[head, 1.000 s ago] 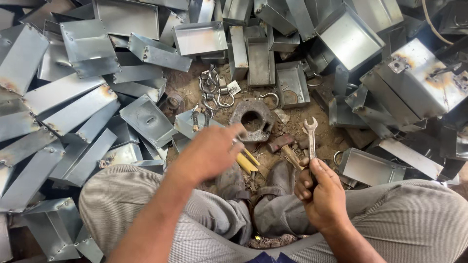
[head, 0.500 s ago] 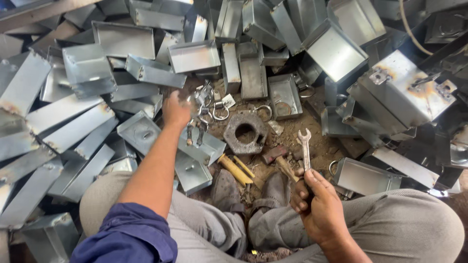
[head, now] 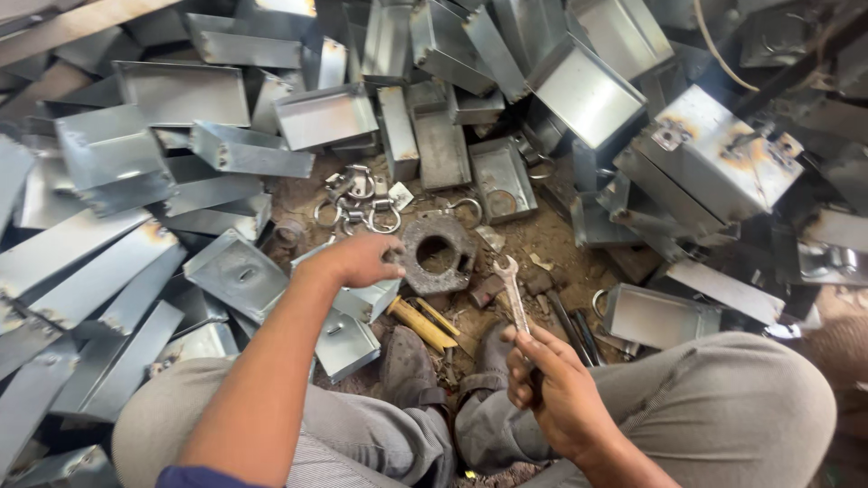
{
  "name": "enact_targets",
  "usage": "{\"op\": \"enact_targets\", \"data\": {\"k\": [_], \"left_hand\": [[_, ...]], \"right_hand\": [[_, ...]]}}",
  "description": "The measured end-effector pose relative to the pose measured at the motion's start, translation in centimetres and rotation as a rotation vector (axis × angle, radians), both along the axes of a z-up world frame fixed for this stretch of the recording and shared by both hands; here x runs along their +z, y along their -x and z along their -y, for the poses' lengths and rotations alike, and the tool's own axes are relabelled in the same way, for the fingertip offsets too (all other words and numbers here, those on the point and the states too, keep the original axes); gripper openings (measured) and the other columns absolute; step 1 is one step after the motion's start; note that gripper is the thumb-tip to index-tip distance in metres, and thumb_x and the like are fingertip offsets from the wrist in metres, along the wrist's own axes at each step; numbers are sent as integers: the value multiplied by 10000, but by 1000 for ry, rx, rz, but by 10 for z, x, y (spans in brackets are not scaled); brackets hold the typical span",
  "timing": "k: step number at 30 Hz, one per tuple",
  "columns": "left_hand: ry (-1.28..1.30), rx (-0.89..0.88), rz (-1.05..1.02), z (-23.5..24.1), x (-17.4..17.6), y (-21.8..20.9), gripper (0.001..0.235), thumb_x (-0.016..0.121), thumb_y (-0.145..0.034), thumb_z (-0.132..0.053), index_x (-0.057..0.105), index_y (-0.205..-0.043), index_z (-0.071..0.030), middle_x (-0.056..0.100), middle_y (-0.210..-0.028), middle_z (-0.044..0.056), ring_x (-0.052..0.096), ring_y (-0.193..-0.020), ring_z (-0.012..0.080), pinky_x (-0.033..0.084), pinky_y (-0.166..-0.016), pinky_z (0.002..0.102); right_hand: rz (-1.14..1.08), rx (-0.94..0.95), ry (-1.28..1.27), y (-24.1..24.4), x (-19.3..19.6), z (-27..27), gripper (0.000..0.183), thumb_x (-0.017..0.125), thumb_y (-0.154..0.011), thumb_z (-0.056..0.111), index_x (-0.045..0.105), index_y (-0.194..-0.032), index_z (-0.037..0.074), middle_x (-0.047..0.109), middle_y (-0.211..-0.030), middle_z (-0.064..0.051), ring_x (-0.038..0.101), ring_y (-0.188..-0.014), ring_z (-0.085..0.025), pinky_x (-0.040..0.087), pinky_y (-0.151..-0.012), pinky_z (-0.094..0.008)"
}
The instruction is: The person assembles metal hardware by fitting brackets and shackles together and tightening fasteners using a wrench and by hand.
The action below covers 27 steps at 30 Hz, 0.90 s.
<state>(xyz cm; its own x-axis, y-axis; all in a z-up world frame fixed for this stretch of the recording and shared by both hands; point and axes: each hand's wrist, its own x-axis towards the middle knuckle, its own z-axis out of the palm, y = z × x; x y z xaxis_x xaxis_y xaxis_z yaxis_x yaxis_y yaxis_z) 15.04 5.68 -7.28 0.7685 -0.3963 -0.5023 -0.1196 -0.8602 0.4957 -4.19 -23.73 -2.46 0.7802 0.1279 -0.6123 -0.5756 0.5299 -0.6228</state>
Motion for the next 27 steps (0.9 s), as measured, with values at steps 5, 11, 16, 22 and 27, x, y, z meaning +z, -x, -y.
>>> {"op": "enact_targets", "data": {"k": [5, 11, 16, 22, 27], "left_hand": [[13, -109, 31, 21, 57, 28, 544, 716, -885, -375, 603, -1374, -166, 634, -1380, 125, 589, -1285, 306, 472, -1070, 411], [38, -103, 132, 43, 100, 89, 606, 688, -899, -392, 540, -1448, -183, 549, -1470, 110, 517, -1343, 320, 386, -1080, 447], [172, -240, -75, 63, 104, 153, 605, 702, -888, -404, 545, -1411, -145, 605, -1347, 137, 561, -1269, 331, 437, -1063, 443], [122, -246, -67, 69, 92, 160, 518, 722, -873, -354, 600, -1320, -124, 629, -1254, 130, 566, -1217, 349, 442, -1018, 495], [180, -192, -11, 62, 72, 163, 490, 742, -862, -356, 619, -1274, -122, 634, -1212, 126, 564, -1200, 348, 432, -1025, 498]], "right_hand": [[12, 29, 26, 1, 2, -3, 295, 516, -1029, 248, 620, -1125, -11, 471, -658, -13, 433, -521, -119, 367, -490, -273], [94, 65, 98, -5, 8, -10, 312, 462, -1042, 271, 639, -1167, 48, 549, -657, -39, 510, -546, -141, 431, -512, -271], [311, 63, 268, -29, 27, 5, 379, 467, -925, 107, 527, -1293, 176, 711, -843, -74, 684, -757, -144, 558, -669, -266], [316, 554, 811, -125, 26, 29, 154, 556, -956, 42, 641, -1068, -20, 679, -860, -85, 554, -656, -157, 462, -559, -303], [383, 1052, 1560, -234, -37, 6, 296, 704, -942, 317, 777, -1172, 146, 804, -982, -139, 763, -818, -240, 591, -779, -383]]}}
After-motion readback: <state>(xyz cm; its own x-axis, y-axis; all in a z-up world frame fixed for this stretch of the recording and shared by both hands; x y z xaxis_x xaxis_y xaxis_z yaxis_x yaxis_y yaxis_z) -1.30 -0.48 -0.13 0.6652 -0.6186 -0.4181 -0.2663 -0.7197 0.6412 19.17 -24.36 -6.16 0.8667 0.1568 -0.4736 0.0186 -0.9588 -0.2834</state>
